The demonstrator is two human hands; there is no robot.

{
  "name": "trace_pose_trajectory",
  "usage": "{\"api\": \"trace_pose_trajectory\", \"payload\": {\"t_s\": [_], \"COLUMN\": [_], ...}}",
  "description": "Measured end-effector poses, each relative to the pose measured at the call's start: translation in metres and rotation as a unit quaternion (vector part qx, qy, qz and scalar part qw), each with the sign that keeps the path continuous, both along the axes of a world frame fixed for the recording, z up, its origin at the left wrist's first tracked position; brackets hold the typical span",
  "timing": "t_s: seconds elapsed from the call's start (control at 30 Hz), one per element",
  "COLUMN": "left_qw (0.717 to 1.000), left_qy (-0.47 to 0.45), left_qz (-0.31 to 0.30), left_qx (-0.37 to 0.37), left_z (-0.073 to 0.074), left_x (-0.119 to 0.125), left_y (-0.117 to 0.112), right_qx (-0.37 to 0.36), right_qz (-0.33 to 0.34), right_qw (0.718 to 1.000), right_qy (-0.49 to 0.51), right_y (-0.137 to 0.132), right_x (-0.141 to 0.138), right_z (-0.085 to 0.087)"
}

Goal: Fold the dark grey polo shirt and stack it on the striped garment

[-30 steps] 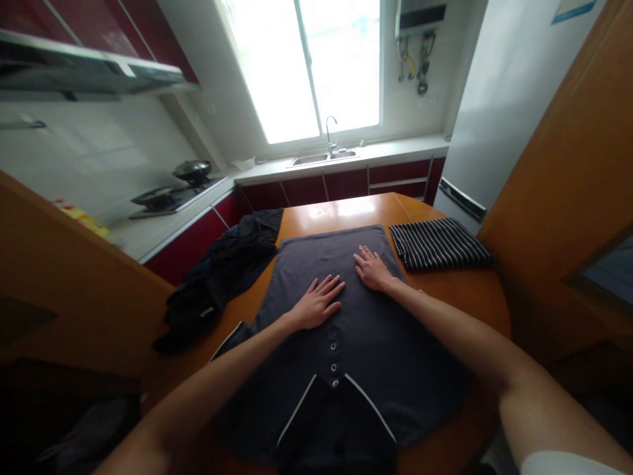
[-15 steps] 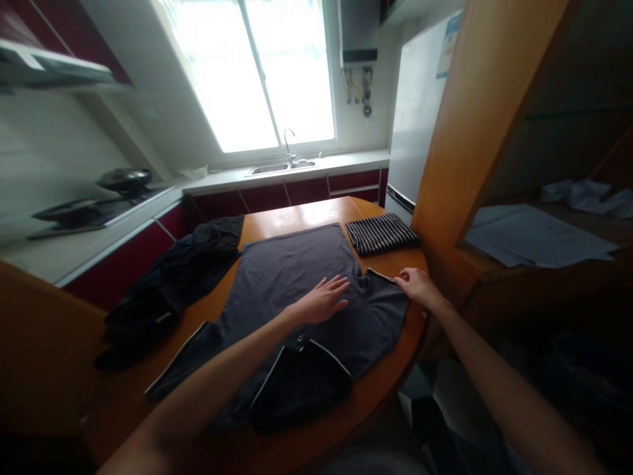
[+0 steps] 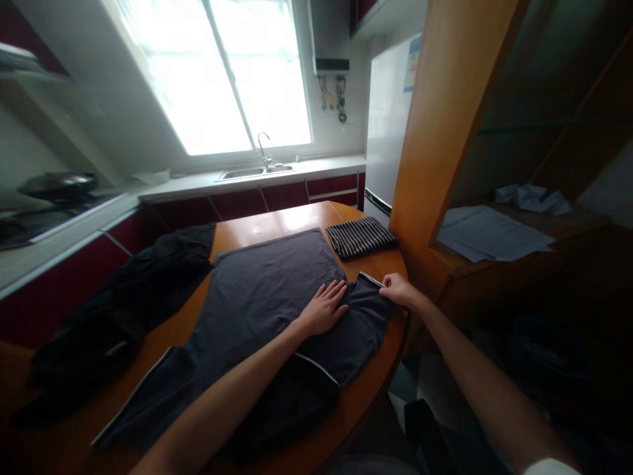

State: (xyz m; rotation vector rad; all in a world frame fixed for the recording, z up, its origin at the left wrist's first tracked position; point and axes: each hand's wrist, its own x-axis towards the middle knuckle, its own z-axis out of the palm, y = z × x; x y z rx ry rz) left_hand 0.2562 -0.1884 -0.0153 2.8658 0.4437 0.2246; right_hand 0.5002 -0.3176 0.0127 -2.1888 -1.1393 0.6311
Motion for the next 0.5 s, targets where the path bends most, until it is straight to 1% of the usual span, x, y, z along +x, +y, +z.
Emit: {"api": "trace_pose_trajectory", "payload": {"t_s": [0.1,0.17,0.23,0.27,0.3,0.33,0.4,0.43,0.47,0.5], "left_qw": [1.000,0.999,0.996,0.992,0.984,0.971,0.929,0.904,0.882,0.866], "left_qy": [-0.011,-0.027,-0.061,-0.091,-0.127,-0.160,-0.193,-0.183,-0.160,-0.133], "left_qz": [0.001,-0.003,-0.003,0.010,0.038,0.078,0.161,0.184,0.189,0.178], "left_qx": [-0.018,-0.037,-0.069,-0.092,-0.121,-0.159,-0.271,-0.339,-0.402,-0.449], "left_z": [0.001,0.001,0.002,0.004,0.007,0.010,0.019,0.023,0.027,0.030], "left_x": [0.001,0.002,0.004,0.005,0.006,0.007,0.007,0.006,0.004,0.002], "left_y": [-0.001,0.000,0.001,0.003,0.005,0.008,0.014,0.017,0.020,0.023], "right_qx": [0.038,0.077,0.112,0.130,0.147,0.160,0.159,0.147,0.135,0.131], "right_qz": [0.026,0.041,0.050,0.053,0.061,0.079,0.142,0.173,0.193,0.196], "right_qw": [0.998,0.994,0.991,0.989,0.986,0.982,0.969,0.958,0.949,0.944], "right_qy": [0.043,0.062,0.053,0.046,0.045,0.058,0.127,0.173,0.211,0.230], "right_y": [-0.002,0.000,0.004,0.006,0.009,0.010,0.013,0.014,0.016,0.018], "right_x": [-0.002,-0.011,-0.029,-0.041,-0.054,-0.067,-0.090,-0.097,-0.099,-0.098], "right_z": [0.024,0.039,0.051,0.054,0.056,0.056,0.052,0.049,0.044,0.039]}}
